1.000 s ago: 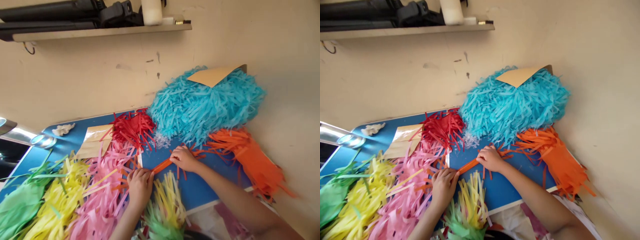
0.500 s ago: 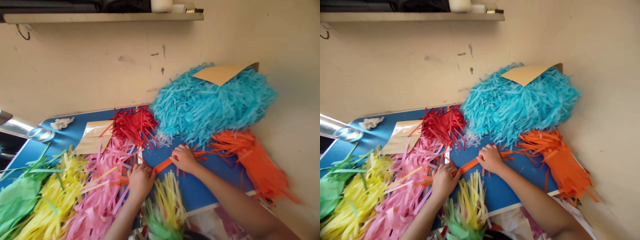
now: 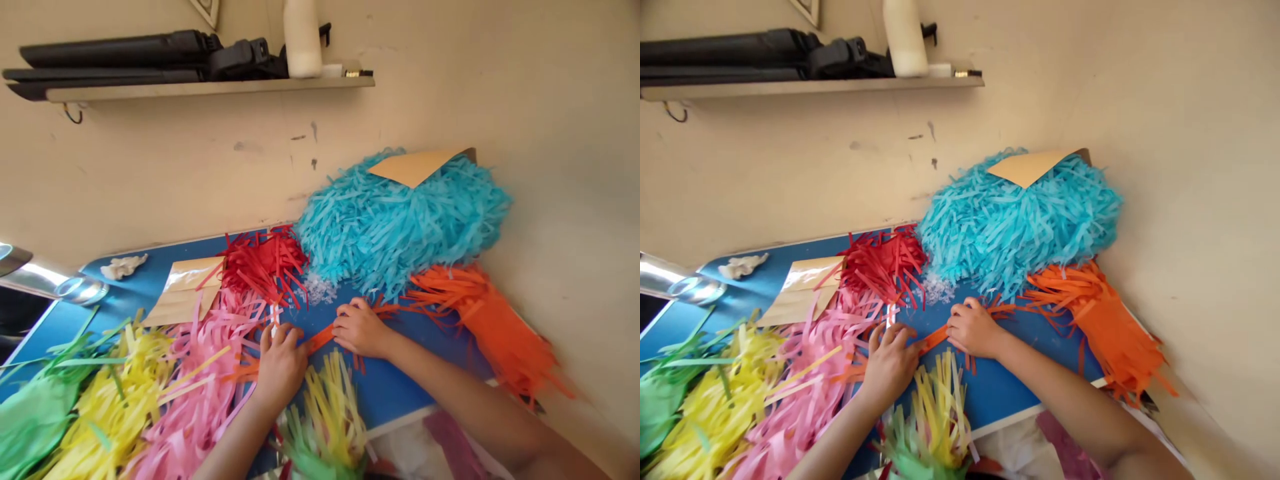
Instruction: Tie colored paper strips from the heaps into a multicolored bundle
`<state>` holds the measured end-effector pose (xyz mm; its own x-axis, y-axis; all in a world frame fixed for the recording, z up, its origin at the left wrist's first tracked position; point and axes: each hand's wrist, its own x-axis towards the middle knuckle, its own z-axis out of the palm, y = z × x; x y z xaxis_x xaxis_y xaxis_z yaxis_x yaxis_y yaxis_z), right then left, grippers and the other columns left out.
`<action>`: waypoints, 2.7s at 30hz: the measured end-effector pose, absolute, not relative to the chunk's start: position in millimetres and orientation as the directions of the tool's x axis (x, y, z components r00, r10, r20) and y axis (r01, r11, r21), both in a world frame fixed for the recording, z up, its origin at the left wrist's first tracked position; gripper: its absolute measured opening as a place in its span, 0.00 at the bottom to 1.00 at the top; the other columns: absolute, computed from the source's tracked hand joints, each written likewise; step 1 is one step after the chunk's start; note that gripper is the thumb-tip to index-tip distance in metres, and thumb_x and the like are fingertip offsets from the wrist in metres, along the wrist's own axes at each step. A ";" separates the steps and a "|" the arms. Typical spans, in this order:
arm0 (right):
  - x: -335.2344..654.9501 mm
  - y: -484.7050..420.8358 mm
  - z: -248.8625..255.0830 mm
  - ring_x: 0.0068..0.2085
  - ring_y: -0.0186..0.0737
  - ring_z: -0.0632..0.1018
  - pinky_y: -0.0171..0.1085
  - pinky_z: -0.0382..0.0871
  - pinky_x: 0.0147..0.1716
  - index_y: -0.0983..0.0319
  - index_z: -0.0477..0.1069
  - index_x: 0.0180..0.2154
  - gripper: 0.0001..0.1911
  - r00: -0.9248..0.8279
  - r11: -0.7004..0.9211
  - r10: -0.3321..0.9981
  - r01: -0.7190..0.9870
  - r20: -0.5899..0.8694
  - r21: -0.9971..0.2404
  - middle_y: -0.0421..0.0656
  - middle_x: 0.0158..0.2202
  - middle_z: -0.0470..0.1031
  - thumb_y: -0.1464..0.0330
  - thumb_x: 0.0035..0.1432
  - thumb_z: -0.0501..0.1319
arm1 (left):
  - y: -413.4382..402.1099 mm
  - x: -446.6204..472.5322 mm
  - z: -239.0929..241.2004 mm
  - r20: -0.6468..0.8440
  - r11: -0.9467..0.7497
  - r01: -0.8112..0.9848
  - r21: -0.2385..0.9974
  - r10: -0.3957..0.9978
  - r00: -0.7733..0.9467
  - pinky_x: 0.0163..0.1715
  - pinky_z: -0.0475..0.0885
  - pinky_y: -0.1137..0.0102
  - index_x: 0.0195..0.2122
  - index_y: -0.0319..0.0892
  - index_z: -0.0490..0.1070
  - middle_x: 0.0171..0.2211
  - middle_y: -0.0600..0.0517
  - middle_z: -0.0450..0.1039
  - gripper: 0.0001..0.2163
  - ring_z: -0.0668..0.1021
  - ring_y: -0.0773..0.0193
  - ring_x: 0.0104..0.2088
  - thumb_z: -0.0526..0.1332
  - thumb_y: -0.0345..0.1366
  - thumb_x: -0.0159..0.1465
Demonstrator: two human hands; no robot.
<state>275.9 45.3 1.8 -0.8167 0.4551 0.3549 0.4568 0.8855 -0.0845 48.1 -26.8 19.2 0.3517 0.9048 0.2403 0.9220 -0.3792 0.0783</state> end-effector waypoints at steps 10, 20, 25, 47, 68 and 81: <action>266.9 45.5 1.9 0.41 0.41 0.71 0.47 0.51 0.44 0.60 0.75 0.29 0.11 -0.728 0.808 0.584 0.564 0.359 -0.172 0.40 0.32 0.80 0.68 0.63 0.60 | -27.5 63.5 20.5 0.285 -0.352 0.931 0.094 0.906 0.313 0.61 0.50 0.45 0.33 0.46 0.78 0.37 0.50 0.78 0.06 0.74 0.51 0.49 0.60 0.34 0.63; 245.9 24.3 17.1 0.45 0.47 0.68 0.47 0.53 0.44 0.61 0.74 0.39 0.07 -0.756 0.790 0.605 0.609 0.251 -0.068 0.46 0.40 0.77 0.64 0.61 0.63 | -31.3 62.5 12.2 0.285 -0.319 0.945 0.077 0.915 0.286 0.61 0.49 0.46 0.32 0.47 0.77 0.34 0.52 0.79 0.10 0.74 0.54 0.48 0.57 0.30 0.66; 263.2 25.7 -4.0 0.41 0.42 0.69 0.45 0.52 0.42 0.59 0.75 0.34 0.10 -0.774 0.825 0.552 0.561 0.309 -0.067 0.40 0.31 0.77 0.70 0.68 0.58 | -41.8 53.3 7.0 0.257 -0.338 0.936 0.099 0.917 0.304 0.59 0.51 0.50 0.37 0.50 0.77 0.35 0.54 0.80 0.10 0.75 0.55 0.47 0.58 0.30 0.67; 281.2 54.2 -10.1 0.38 0.39 0.71 0.39 0.55 0.38 0.59 0.75 0.21 0.10 -0.494 0.443 0.869 0.742 0.036 -0.503 0.38 0.29 0.76 0.67 0.52 0.72 | -28.7 39.1 5.6 0.100 -0.085 0.923 0.375 0.994 0.050 0.44 0.58 0.56 0.24 0.47 0.76 0.29 0.53 0.79 0.11 0.75 0.55 0.39 0.62 0.40 0.62; 265.8 56.6 4.2 0.46 0.40 0.70 0.49 0.52 0.53 0.58 0.76 0.32 0.08 -0.784 0.820 0.573 0.540 0.238 -0.193 0.38 0.38 0.79 0.65 0.62 0.61 | -17.1 58.6 5.7 0.401 -0.441 0.896 0.054 0.831 0.385 0.55 0.56 0.51 0.32 0.48 0.78 0.36 0.53 0.80 0.10 0.76 0.53 0.45 0.57 0.31 0.64; 280.4 36.6 -18.3 0.41 0.39 0.70 0.45 0.53 0.45 0.57 0.76 0.36 0.10 -0.756 0.850 0.503 0.520 0.419 -0.083 0.38 0.35 0.79 0.68 0.69 0.57 | -28.5 38.4 -7.8 0.331 -0.491 0.862 0.129 0.840 0.429 0.49 0.58 0.57 0.44 0.51 0.77 0.34 0.55 0.80 0.16 0.75 0.57 0.41 0.56 0.24 0.65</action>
<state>280.4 36.6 -18.3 -0.7560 0.5032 0.4187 0.5199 0.8502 -0.0829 38.4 -28.5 -7.8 0.4292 0.8404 0.3310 0.8615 -0.4910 0.1293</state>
